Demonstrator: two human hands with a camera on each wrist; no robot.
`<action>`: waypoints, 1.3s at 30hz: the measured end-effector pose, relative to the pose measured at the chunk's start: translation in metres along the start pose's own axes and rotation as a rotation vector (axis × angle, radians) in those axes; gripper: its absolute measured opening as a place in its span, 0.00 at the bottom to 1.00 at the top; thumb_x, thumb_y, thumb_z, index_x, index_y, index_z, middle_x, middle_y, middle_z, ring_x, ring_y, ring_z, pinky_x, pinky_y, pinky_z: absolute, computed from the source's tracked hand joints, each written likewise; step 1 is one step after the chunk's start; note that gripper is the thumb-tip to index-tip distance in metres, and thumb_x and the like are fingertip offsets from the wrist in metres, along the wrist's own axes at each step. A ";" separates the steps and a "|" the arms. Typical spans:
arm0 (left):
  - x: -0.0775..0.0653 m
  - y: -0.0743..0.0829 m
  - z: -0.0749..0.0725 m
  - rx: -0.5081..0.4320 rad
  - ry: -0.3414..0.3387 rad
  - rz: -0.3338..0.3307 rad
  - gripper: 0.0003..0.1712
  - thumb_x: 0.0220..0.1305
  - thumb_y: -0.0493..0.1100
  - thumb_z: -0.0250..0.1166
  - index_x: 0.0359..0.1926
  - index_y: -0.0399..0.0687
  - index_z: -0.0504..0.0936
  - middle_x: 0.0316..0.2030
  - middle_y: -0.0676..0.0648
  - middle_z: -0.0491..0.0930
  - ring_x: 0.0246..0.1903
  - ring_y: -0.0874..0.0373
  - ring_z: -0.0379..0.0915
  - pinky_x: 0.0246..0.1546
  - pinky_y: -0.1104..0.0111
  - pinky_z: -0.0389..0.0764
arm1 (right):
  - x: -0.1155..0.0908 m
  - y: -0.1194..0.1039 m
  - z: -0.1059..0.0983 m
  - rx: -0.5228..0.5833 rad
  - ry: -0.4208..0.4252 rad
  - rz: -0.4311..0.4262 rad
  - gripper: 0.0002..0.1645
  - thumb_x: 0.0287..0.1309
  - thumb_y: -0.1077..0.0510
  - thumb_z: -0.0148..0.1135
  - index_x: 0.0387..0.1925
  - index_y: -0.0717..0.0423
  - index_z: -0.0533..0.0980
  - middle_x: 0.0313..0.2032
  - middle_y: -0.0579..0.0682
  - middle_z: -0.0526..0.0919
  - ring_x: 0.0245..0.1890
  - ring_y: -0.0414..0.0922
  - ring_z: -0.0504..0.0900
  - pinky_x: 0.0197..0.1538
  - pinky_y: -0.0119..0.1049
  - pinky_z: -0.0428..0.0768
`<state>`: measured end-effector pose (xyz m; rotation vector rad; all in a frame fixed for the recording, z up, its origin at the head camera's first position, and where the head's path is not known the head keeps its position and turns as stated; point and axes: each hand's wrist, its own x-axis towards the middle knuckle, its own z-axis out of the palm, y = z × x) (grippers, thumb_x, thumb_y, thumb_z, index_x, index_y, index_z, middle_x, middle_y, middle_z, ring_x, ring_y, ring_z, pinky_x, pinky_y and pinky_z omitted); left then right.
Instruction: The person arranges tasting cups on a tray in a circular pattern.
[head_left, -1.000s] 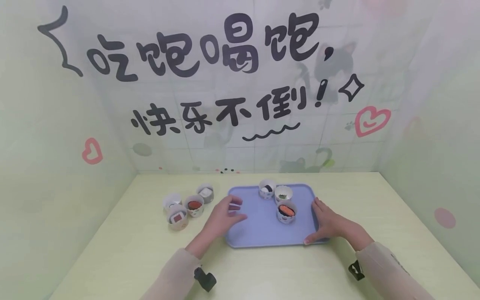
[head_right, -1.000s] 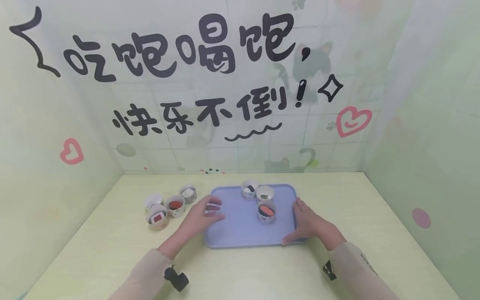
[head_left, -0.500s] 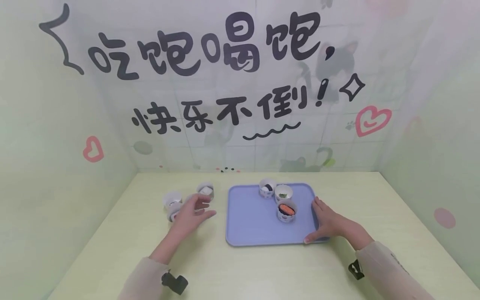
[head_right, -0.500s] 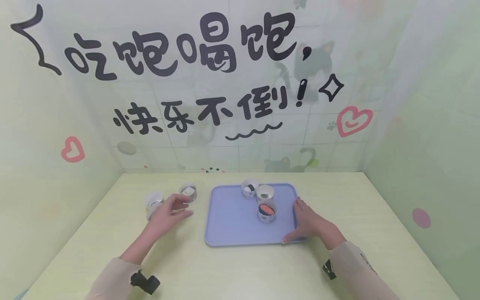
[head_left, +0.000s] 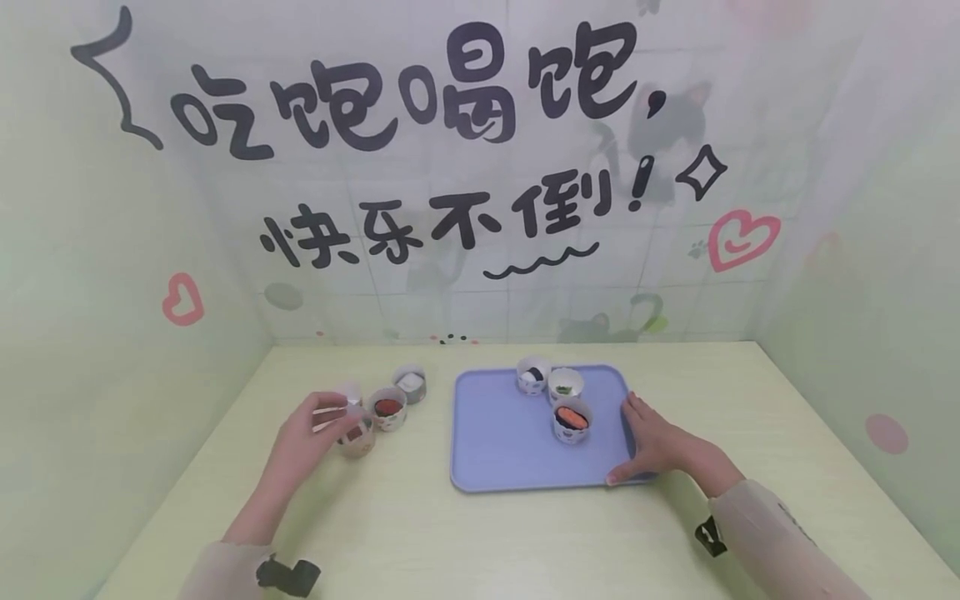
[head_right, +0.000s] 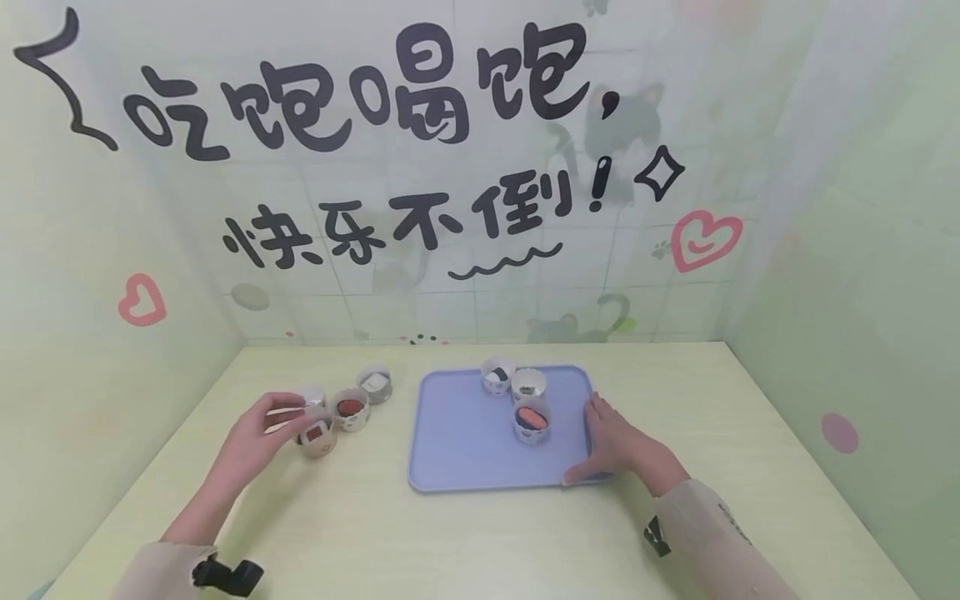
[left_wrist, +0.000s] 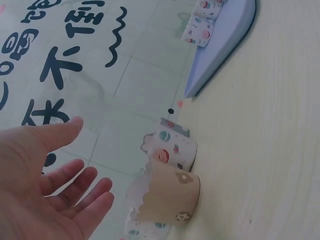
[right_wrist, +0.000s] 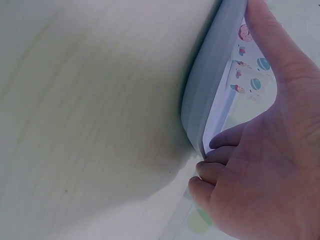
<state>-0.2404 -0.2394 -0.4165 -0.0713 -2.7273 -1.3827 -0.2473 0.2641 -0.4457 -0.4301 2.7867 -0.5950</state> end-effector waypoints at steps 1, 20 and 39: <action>-0.001 -0.003 -0.002 0.009 0.007 -0.005 0.30 0.70 0.53 0.62 0.64 0.38 0.68 0.64 0.33 0.72 0.64 0.36 0.72 0.61 0.47 0.77 | 0.000 0.000 0.000 0.001 0.000 -0.001 0.82 0.36 0.36 0.81 0.71 0.82 0.44 0.73 0.81 0.40 0.73 0.75 0.44 0.73 0.68 0.52; -0.001 -0.047 -0.010 0.047 -0.126 -0.120 0.40 0.68 0.52 0.65 0.68 0.32 0.59 0.69 0.27 0.63 0.66 0.30 0.66 0.62 0.43 0.75 | 0.002 0.001 0.002 0.013 -0.003 -0.007 0.82 0.36 0.37 0.81 0.71 0.83 0.44 0.73 0.81 0.41 0.74 0.74 0.43 0.74 0.67 0.52; 0.012 -0.047 0.011 0.075 -0.155 -0.102 0.47 0.62 0.51 0.71 0.69 0.29 0.57 0.67 0.26 0.65 0.65 0.29 0.65 0.62 0.42 0.74 | 0.000 -0.001 -0.001 0.011 -0.010 0.014 0.82 0.36 0.36 0.81 0.72 0.81 0.43 0.73 0.80 0.40 0.74 0.74 0.44 0.74 0.68 0.52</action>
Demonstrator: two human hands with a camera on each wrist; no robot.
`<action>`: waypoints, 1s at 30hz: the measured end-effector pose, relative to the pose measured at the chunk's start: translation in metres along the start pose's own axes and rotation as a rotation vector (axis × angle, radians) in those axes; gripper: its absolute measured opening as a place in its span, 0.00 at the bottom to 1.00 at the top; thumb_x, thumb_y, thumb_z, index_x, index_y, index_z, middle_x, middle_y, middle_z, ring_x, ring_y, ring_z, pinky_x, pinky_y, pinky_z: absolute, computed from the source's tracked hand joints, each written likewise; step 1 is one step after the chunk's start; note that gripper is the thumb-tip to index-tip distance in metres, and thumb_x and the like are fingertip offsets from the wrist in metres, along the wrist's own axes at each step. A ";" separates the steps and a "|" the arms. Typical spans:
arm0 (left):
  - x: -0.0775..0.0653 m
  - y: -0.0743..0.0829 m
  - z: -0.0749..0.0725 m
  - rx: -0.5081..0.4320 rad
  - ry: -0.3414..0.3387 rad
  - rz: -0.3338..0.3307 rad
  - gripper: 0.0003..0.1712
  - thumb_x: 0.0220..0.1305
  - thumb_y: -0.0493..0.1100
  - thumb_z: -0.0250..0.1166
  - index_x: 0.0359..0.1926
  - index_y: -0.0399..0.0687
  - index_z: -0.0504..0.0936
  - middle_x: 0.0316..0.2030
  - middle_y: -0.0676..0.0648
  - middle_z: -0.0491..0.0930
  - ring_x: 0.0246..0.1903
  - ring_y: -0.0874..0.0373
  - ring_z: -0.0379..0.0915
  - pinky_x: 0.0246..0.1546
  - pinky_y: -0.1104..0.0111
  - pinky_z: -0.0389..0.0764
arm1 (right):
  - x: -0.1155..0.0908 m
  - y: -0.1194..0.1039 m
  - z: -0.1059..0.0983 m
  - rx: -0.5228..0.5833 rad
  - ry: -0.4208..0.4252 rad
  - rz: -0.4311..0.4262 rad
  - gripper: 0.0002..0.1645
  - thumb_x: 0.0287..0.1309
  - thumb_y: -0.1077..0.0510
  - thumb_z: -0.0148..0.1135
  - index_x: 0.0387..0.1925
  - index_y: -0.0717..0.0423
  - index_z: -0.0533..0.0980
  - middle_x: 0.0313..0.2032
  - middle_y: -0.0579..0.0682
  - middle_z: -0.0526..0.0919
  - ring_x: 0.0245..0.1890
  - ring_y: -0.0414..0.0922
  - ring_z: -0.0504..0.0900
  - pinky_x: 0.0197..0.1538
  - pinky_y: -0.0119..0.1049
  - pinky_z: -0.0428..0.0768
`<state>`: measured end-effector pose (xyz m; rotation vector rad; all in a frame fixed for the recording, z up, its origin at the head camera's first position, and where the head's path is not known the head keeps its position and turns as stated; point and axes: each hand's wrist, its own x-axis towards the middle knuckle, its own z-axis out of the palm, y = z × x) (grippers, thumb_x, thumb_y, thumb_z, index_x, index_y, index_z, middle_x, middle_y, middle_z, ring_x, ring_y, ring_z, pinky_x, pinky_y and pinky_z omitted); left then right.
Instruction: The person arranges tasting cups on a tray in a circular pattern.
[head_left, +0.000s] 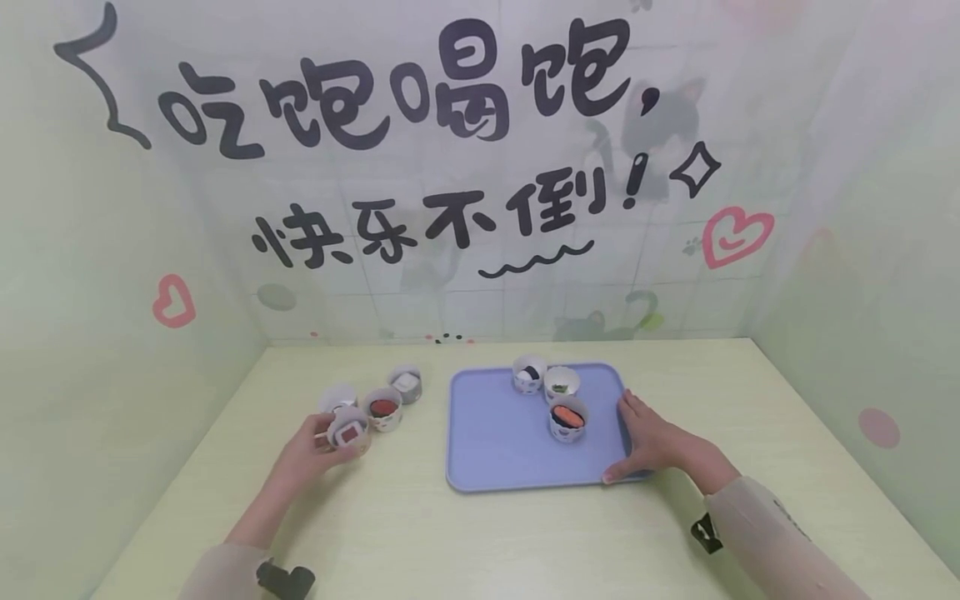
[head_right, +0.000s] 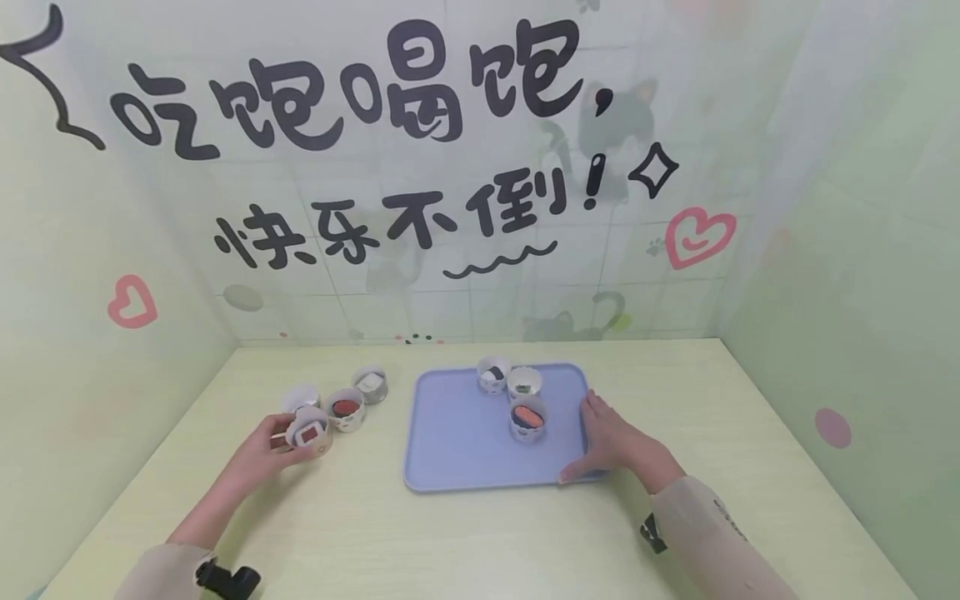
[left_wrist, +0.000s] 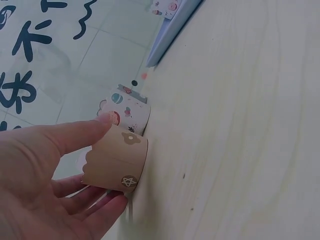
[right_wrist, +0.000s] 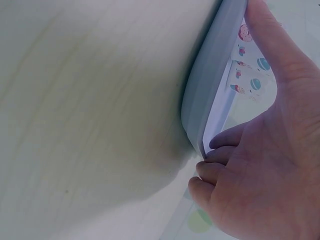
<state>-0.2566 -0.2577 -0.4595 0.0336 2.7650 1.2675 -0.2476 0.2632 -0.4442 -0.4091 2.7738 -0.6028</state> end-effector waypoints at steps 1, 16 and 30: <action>0.001 0.001 0.001 0.005 0.003 0.002 0.47 0.61 0.51 0.71 0.69 0.28 0.57 0.67 0.25 0.64 0.65 0.28 0.65 0.62 0.42 0.74 | 0.000 0.000 0.000 0.000 0.001 -0.002 0.82 0.36 0.36 0.81 0.72 0.82 0.43 0.73 0.80 0.40 0.74 0.75 0.44 0.74 0.68 0.52; -0.002 0.014 0.003 0.070 0.043 -0.018 0.42 0.63 0.45 0.69 0.68 0.27 0.58 0.66 0.24 0.65 0.64 0.27 0.65 0.60 0.42 0.74 | 0.002 0.002 0.001 0.004 0.000 -0.008 0.82 0.37 0.36 0.81 0.72 0.82 0.42 0.73 0.80 0.39 0.74 0.74 0.43 0.74 0.67 0.52; -0.004 0.016 0.005 0.081 0.031 -0.010 0.44 0.62 0.48 0.71 0.68 0.29 0.59 0.67 0.25 0.65 0.64 0.28 0.66 0.61 0.42 0.74 | 0.002 0.004 0.002 0.007 -0.004 -0.004 0.82 0.37 0.36 0.81 0.72 0.82 0.42 0.73 0.80 0.39 0.74 0.74 0.43 0.74 0.67 0.52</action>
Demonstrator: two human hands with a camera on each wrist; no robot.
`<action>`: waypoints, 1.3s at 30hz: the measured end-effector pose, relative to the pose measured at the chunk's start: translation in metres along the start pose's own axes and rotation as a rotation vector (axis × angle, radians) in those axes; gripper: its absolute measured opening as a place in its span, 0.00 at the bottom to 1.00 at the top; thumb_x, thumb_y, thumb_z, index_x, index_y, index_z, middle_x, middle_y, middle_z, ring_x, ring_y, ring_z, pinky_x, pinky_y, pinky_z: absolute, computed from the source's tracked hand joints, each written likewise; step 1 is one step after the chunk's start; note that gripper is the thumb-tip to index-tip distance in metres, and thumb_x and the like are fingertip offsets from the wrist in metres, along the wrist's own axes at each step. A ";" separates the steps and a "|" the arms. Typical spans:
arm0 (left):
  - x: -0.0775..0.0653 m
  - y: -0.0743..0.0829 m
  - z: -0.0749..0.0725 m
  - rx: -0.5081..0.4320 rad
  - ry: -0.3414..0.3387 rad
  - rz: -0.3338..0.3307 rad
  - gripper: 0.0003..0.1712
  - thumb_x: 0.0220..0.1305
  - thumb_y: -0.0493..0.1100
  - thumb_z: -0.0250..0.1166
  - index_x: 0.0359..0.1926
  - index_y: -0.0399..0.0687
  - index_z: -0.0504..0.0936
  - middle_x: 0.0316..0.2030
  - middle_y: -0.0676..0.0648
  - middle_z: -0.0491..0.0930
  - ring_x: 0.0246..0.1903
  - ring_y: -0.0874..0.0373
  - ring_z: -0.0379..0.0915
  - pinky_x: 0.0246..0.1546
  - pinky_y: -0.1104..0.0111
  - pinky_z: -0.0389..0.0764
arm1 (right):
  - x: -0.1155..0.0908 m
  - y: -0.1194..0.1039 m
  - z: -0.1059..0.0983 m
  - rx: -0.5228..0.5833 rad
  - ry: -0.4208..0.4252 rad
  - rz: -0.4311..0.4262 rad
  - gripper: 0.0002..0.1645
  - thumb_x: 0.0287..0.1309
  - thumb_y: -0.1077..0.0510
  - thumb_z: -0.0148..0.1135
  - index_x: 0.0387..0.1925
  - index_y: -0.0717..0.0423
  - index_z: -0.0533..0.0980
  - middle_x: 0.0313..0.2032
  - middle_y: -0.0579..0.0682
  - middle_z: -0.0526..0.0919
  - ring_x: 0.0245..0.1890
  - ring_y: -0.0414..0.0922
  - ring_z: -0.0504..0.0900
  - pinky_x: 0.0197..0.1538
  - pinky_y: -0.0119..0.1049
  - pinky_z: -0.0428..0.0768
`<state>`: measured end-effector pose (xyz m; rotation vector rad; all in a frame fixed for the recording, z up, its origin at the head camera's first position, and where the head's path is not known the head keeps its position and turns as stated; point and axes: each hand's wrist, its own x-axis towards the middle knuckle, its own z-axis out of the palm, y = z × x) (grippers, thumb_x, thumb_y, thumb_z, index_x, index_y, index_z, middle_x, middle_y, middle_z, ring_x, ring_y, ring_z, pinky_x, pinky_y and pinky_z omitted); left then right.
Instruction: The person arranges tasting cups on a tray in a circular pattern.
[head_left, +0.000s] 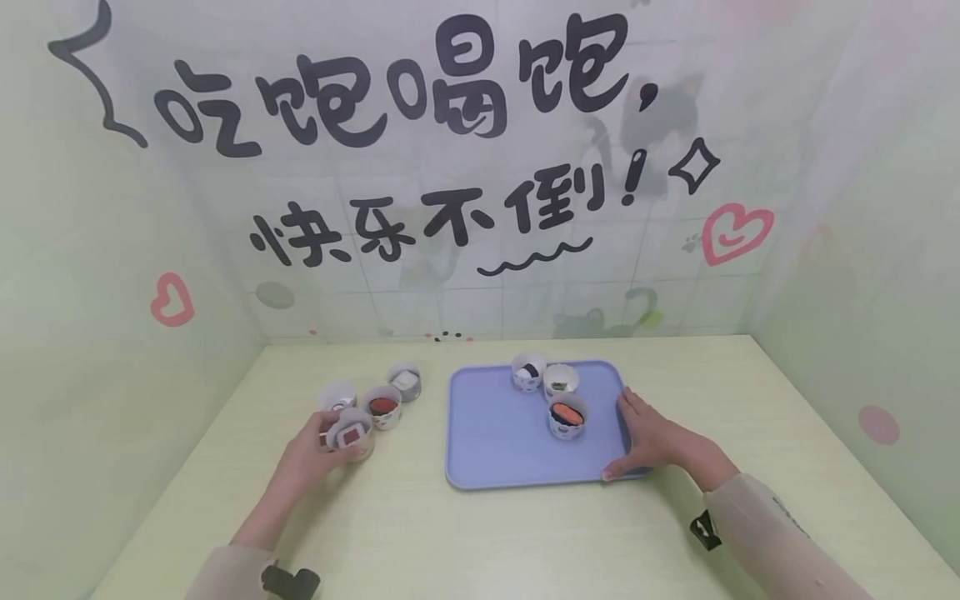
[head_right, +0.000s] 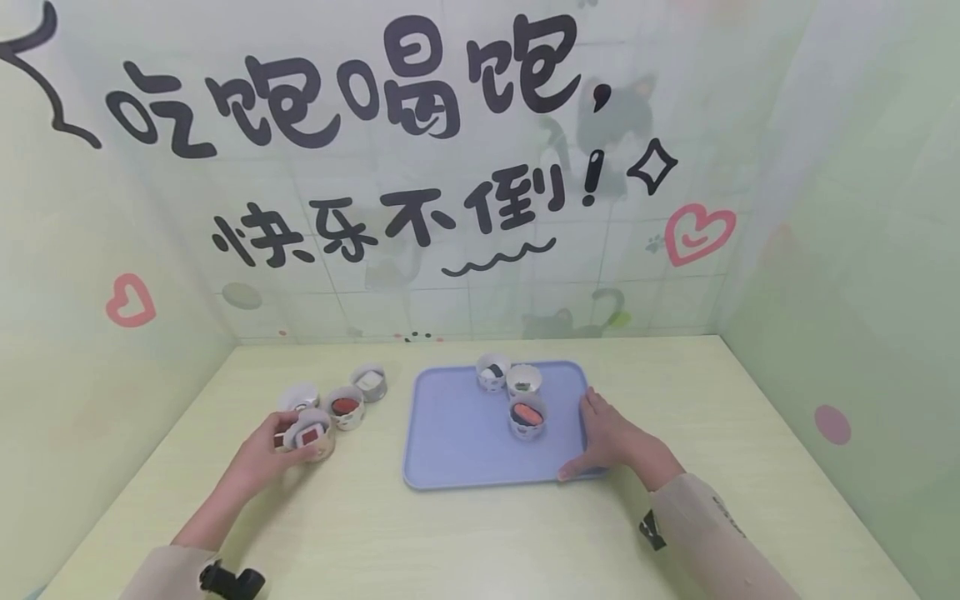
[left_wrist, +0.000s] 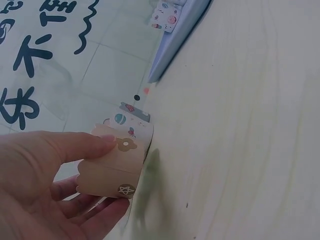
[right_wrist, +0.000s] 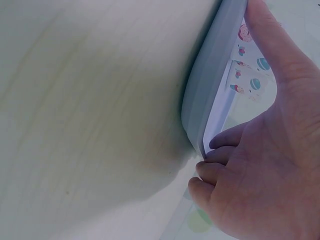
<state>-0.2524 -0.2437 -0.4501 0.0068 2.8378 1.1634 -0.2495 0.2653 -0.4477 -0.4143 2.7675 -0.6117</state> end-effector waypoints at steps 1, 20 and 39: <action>0.000 0.001 0.000 -0.001 0.000 0.006 0.44 0.61 0.48 0.71 0.68 0.29 0.59 0.67 0.25 0.65 0.64 0.28 0.66 0.61 0.42 0.74 | 0.000 0.000 0.000 -0.001 -0.001 0.000 0.82 0.37 0.36 0.81 0.72 0.82 0.42 0.73 0.80 0.39 0.74 0.74 0.43 0.74 0.67 0.52; -0.007 0.027 0.008 -0.008 -0.003 0.101 0.39 0.60 0.46 0.72 0.64 0.32 0.64 0.64 0.28 0.71 0.61 0.30 0.71 0.59 0.44 0.77 | 0.001 0.001 0.000 -0.005 0.001 -0.010 0.82 0.37 0.36 0.81 0.71 0.82 0.42 0.73 0.80 0.39 0.74 0.74 0.43 0.75 0.66 0.52; 0.001 0.052 0.035 -0.092 -0.020 0.180 0.38 0.57 0.43 0.74 0.63 0.33 0.67 0.61 0.33 0.74 0.59 0.36 0.73 0.57 0.50 0.81 | 0.000 -0.002 -0.001 0.003 -0.003 0.001 0.82 0.37 0.36 0.81 0.72 0.82 0.42 0.73 0.80 0.39 0.74 0.74 0.43 0.75 0.66 0.52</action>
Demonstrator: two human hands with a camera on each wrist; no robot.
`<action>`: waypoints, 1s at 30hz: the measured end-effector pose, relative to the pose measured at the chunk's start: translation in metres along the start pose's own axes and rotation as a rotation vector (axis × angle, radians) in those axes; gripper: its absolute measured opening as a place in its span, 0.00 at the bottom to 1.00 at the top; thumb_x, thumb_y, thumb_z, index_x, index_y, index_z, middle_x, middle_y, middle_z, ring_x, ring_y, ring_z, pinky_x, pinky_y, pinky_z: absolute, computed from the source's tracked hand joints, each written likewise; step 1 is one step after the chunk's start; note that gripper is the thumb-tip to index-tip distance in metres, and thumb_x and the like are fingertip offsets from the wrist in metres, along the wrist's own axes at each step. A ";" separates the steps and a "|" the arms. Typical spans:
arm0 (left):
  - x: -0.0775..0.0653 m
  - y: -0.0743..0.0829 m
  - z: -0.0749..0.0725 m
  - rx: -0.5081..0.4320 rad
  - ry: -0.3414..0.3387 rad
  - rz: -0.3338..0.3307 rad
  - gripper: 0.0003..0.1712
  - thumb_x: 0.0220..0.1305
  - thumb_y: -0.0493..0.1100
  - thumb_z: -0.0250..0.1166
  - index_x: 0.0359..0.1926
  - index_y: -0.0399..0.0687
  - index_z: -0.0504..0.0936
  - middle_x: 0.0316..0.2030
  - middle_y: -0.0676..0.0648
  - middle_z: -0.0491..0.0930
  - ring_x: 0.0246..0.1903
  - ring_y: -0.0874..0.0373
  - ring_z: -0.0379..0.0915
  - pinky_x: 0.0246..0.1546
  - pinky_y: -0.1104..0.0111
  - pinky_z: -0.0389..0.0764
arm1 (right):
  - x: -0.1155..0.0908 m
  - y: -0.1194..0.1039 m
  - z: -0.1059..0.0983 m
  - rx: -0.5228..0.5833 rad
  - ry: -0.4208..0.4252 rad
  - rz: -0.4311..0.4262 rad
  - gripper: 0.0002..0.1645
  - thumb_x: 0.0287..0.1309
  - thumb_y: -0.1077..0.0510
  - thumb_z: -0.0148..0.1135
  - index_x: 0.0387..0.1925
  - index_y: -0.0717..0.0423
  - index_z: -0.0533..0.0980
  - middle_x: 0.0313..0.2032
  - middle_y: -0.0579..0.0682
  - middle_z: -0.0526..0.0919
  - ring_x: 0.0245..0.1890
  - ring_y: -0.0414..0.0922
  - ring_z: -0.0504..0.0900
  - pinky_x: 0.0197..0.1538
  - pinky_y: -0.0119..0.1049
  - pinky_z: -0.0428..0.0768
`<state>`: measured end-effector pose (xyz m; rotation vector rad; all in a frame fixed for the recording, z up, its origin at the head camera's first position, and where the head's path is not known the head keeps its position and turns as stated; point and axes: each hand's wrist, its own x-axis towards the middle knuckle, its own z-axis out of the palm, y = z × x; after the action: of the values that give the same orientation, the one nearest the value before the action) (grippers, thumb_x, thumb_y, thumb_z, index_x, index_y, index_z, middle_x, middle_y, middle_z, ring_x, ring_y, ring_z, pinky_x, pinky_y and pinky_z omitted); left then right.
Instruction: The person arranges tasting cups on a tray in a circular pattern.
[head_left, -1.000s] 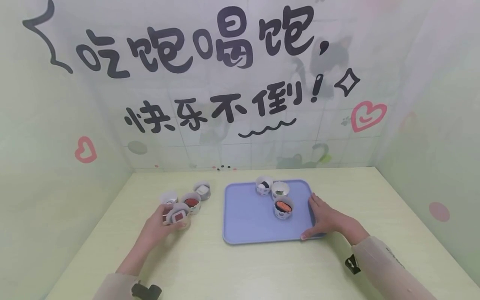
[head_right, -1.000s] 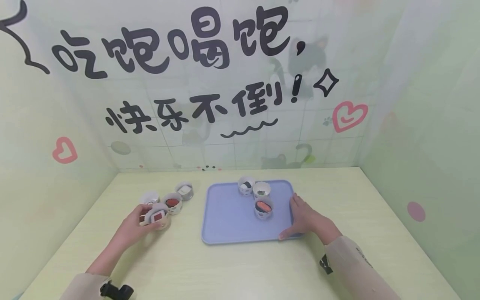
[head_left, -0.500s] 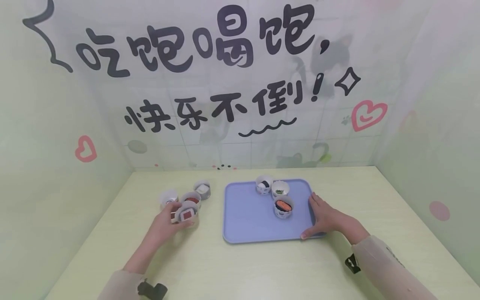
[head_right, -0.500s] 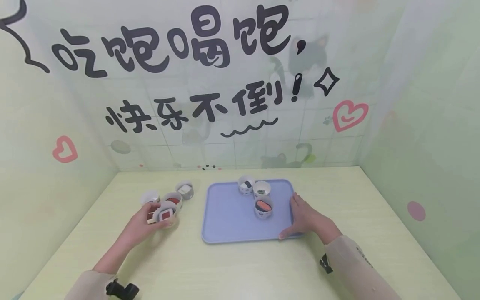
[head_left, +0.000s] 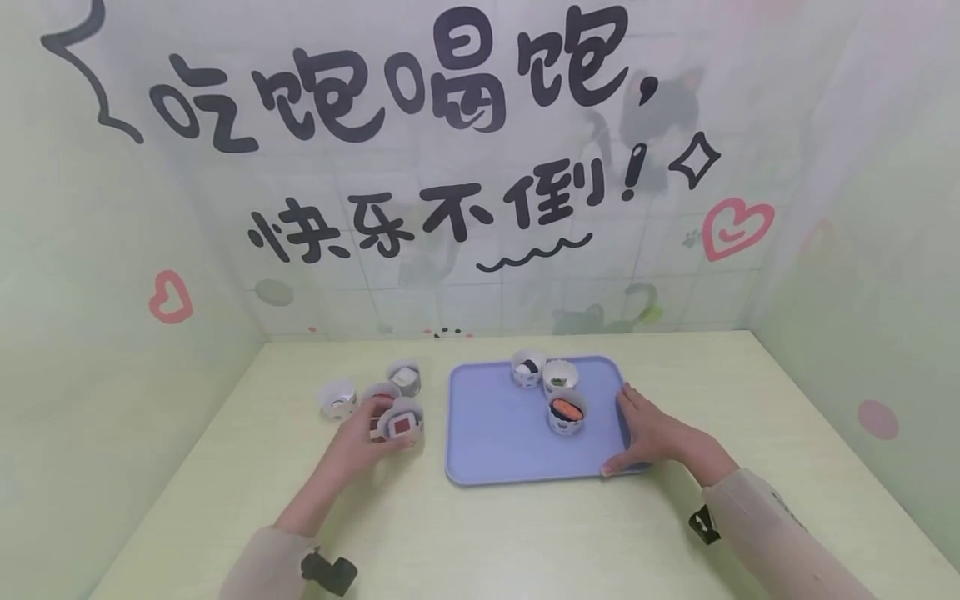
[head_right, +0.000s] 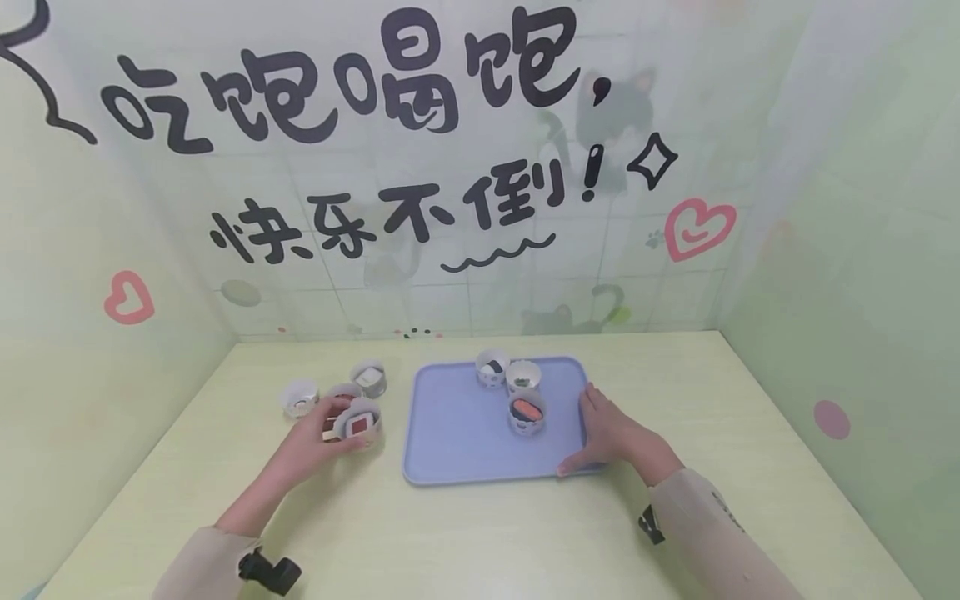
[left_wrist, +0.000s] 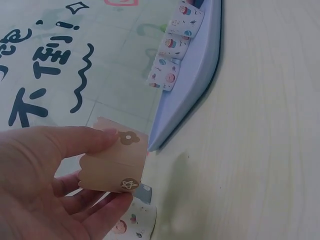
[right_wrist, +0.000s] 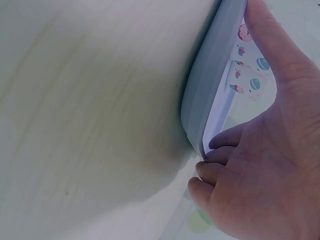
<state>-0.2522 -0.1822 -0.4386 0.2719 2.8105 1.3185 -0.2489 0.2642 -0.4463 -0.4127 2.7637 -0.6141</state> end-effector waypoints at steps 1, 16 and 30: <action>0.001 0.001 0.002 -0.002 -0.003 0.004 0.38 0.57 0.43 0.74 0.63 0.33 0.67 0.61 0.32 0.73 0.59 0.35 0.73 0.57 0.51 0.82 | 0.000 0.000 -0.001 -0.001 0.001 0.000 0.82 0.37 0.36 0.81 0.72 0.81 0.42 0.73 0.80 0.38 0.74 0.74 0.43 0.75 0.67 0.52; 0.016 0.024 0.031 -0.038 -0.042 0.012 0.37 0.54 0.40 0.76 0.62 0.36 0.70 0.59 0.35 0.76 0.59 0.38 0.75 0.55 0.54 0.83 | -0.001 -0.001 -0.002 0.001 0.003 0.012 0.83 0.36 0.35 0.81 0.72 0.81 0.42 0.74 0.79 0.39 0.74 0.74 0.43 0.74 0.67 0.52; 0.021 0.039 0.059 -0.091 -0.085 0.046 0.34 0.51 0.40 0.78 0.58 0.38 0.73 0.54 0.41 0.79 0.53 0.46 0.78 0.50 0.59 0.85 | -0.001 -0.003 -0.002 -0.013 0.000 0.019 0.83 0.36 0.35 0.81 0.72 0.80 0.42 0.74 0.79 0.39 0.74 0.74 0.43 0.74 0.67 0.52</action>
<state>-0.2618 -0.1091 -0.4451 0.3822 2.6823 1.4040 -0.2484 0.2623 -0.4427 -0.3894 2.7695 -0.5914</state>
